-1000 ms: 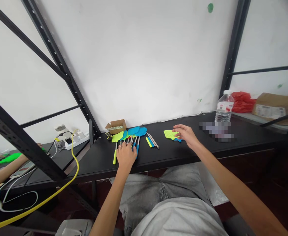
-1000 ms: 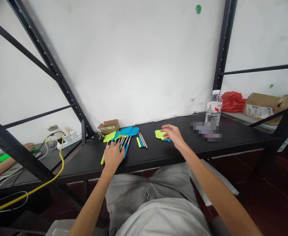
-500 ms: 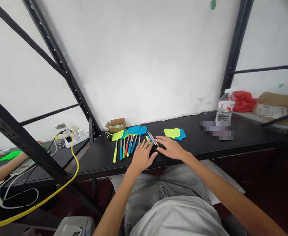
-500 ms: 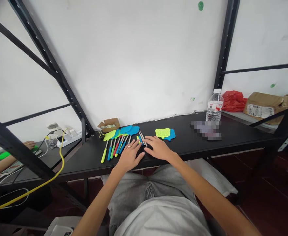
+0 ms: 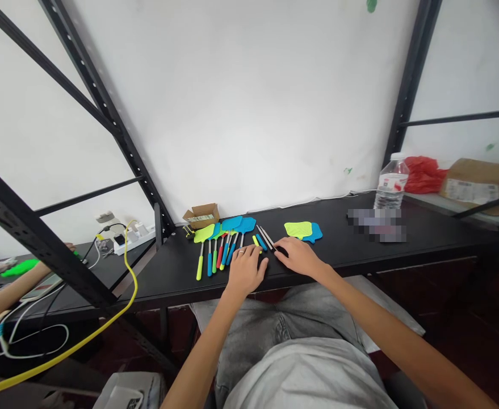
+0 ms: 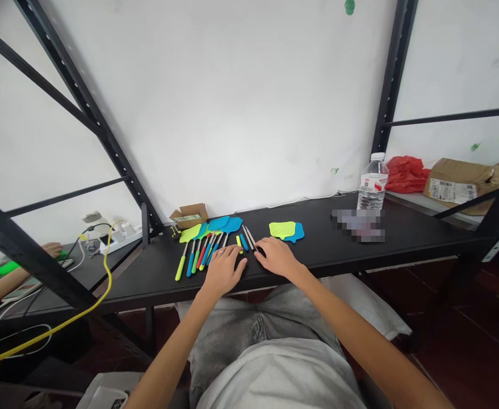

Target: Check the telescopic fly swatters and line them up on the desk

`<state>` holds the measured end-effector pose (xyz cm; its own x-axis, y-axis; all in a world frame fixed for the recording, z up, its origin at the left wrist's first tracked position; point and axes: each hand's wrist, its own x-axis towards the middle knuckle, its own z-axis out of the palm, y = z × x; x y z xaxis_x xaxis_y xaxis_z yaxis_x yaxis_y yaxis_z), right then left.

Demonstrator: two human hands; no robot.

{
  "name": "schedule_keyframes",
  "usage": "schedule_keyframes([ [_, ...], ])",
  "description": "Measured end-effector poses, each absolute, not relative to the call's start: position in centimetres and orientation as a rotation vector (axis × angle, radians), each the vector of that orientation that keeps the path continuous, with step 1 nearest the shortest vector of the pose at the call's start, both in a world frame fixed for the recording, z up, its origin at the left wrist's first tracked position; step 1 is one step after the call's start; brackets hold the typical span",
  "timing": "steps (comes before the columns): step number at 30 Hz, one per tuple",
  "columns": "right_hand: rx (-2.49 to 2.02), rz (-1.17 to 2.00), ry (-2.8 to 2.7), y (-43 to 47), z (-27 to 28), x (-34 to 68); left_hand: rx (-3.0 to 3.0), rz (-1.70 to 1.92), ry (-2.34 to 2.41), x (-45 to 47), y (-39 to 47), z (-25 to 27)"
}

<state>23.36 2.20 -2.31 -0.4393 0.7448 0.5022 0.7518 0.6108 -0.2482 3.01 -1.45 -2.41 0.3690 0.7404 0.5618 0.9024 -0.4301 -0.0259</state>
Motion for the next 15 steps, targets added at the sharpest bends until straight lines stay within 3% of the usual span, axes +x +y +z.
schedule_keyframes([
  [15,-1.537,-0.153,-2.066,2.19,-2.39,23.02,-2.286,-0.732,-1.456,3.25,-1.63,-2.43],
])
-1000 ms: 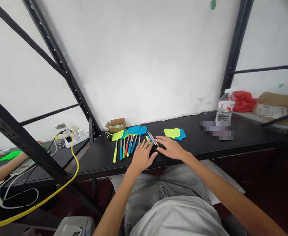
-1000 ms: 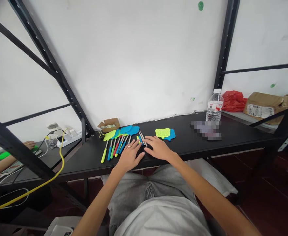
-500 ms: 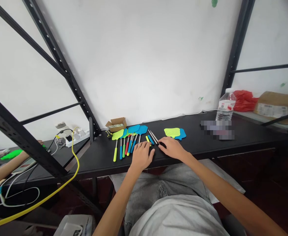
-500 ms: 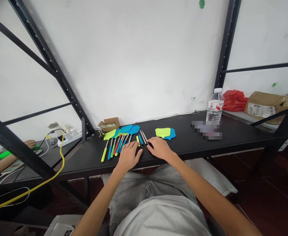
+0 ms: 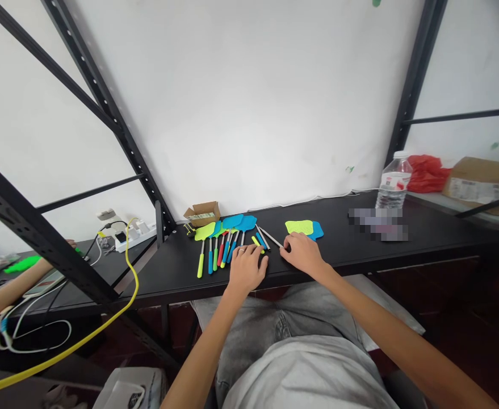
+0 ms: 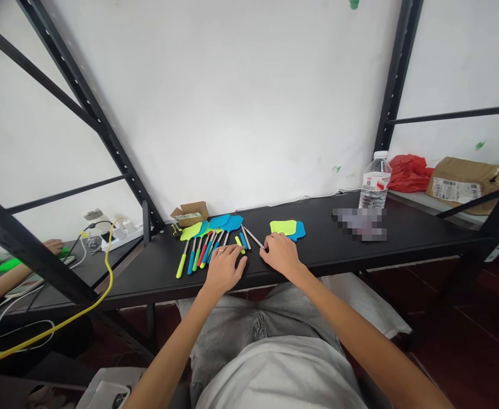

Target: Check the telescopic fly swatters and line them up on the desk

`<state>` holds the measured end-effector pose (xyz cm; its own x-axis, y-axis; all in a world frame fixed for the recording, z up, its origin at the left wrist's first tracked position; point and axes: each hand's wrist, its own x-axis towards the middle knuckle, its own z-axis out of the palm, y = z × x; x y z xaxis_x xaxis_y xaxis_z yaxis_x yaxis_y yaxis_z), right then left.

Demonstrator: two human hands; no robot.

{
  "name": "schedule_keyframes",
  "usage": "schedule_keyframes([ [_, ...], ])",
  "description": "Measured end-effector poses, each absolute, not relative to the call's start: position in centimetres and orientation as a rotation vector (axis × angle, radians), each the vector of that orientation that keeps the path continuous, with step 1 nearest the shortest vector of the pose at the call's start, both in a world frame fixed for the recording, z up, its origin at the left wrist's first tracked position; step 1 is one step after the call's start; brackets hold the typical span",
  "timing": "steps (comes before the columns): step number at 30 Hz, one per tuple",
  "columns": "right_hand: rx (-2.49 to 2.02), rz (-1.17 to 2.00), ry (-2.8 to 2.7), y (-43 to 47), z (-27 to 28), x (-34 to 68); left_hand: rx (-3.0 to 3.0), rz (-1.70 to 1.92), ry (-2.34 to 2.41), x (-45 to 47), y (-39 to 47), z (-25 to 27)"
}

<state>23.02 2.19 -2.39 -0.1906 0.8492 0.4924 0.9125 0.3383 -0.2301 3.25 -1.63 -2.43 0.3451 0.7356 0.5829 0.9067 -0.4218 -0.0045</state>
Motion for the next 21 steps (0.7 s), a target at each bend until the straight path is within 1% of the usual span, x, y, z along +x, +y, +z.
schedule_keyframes([
  [7,-1.589,-0.185,-2.014,2.04,-2.28,23.08,-2.236,-0.716,-1.493,3.41,-1.75,-2.29],
  [21,-1.573,-0.181,-2.094,1.92,-2.44,23.01,-2.232,-0.718,-1.563,3.47,-1.9,-2.18],
])
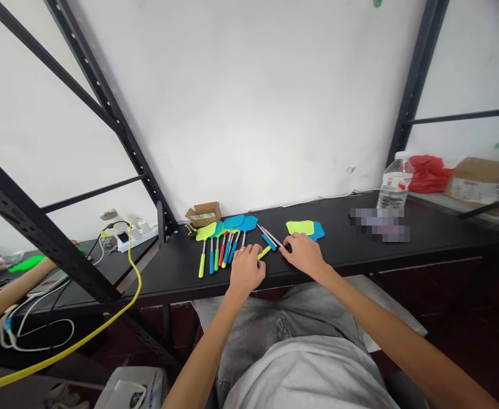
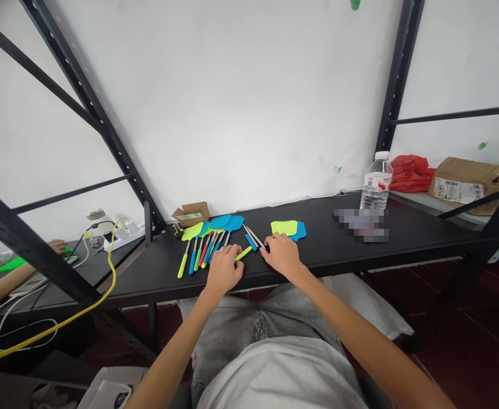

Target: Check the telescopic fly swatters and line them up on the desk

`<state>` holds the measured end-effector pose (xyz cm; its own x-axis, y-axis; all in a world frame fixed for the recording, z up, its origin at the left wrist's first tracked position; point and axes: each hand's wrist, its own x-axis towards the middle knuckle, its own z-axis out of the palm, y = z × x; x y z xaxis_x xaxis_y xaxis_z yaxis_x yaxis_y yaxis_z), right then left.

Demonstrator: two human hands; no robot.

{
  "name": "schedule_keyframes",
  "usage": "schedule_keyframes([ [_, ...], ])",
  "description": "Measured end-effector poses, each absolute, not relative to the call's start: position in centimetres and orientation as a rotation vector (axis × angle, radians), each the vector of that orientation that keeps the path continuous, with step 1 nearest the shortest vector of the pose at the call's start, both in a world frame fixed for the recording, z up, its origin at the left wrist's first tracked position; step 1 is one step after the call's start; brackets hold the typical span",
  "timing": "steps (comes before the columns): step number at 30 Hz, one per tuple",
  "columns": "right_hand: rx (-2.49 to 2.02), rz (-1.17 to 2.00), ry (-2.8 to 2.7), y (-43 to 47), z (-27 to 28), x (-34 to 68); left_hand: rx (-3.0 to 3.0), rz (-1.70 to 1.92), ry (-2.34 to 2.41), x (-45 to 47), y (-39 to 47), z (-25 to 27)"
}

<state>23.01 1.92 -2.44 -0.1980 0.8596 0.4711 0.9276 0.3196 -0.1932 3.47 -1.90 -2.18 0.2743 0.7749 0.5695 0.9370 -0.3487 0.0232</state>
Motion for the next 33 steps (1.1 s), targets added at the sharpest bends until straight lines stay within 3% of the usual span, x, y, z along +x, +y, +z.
schedule_keyframes([
  [15,-1.669,0.123,-1.787,2.8,-2.0,23.8,-2.232,-0.676,-1.569,3.3,-1.8,-2.5],
  [23,-1.294,0.69,-1.498,4.7,-2.6,25.0,-2.234,-0.667,-1.575,3.4,-1.8,-2.4],
  [33,-0.907,1.083,-0.932,5.1,-2.4,25.8,-2.249,-0.668,-1.566,3.3,-1.8,-2.4],
])
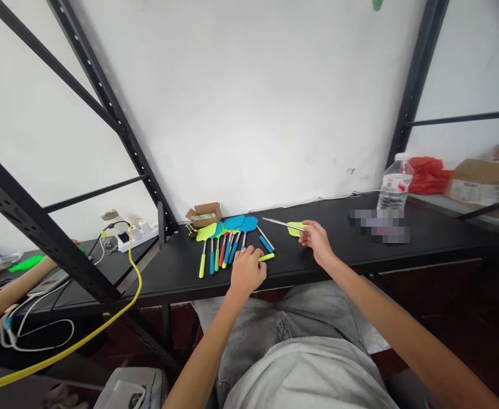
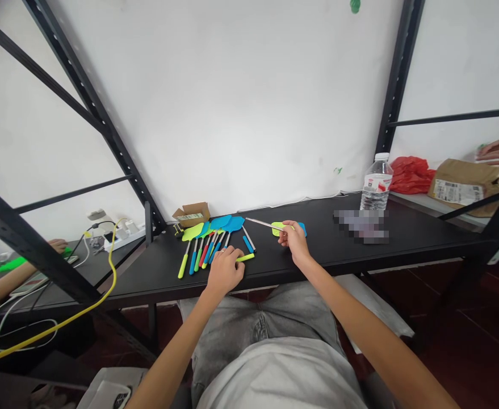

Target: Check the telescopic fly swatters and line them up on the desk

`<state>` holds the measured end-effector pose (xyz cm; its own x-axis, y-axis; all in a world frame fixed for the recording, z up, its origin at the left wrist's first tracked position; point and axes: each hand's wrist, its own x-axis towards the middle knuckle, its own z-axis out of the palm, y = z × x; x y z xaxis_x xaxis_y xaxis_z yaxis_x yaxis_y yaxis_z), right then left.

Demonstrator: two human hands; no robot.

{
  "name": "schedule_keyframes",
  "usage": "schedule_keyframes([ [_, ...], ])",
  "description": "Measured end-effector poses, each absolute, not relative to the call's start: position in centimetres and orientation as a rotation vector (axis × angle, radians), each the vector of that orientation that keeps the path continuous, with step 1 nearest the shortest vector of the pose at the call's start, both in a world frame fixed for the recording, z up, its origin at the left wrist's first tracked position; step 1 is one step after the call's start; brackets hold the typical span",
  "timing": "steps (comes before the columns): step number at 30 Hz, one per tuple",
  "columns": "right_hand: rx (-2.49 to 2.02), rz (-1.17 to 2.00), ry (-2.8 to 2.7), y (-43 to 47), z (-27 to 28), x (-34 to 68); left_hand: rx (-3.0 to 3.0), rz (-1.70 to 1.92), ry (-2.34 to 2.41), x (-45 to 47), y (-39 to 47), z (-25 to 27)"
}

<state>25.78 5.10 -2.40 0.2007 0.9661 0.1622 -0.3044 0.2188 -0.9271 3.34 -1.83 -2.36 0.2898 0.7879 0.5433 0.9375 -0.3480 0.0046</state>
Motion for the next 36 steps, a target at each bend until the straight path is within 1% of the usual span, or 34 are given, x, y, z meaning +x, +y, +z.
schedule_keyframes([
  [6,-0.795,1.18,-0.779,4.9,-1.9,25.8,-2.252,-0.66,-1.579,3.4,-1.9,-2.3],
  [10,-0.75,1.264,-0.787,4.5,-1.8,24.9,-2.246,-0.646,-1.577,3.4,-1.9,-2.3],
  [17,-0.769,1.265,-1.034,4.0,-2.4,23.5,-2.236,-0.629,-1.583,3.5,-2.0,-2.2],
  [20,-0.773,1.27,-1.258,3.6,-2.5,23.2,-2.243,-0.624,-1.582,3.7,-2.1,-2.1],
  [23,-0.775,1.21,-1.502,3.2,-2.4,22.9,-2.248,-0.623,-1.568,3.7,-2.2,-1.9],
  [27,-0.758,1.15,-1.699,2.8,-2.3,22.7,-2.261,-0.606,-1.537,3.7,-2.2,-2.0],
  [36,-0.766,1.118,-1.705,3.1,-2.4,22.8,-2.277,-0.594,-1.496,3.6,-2.3,-1.8],
])
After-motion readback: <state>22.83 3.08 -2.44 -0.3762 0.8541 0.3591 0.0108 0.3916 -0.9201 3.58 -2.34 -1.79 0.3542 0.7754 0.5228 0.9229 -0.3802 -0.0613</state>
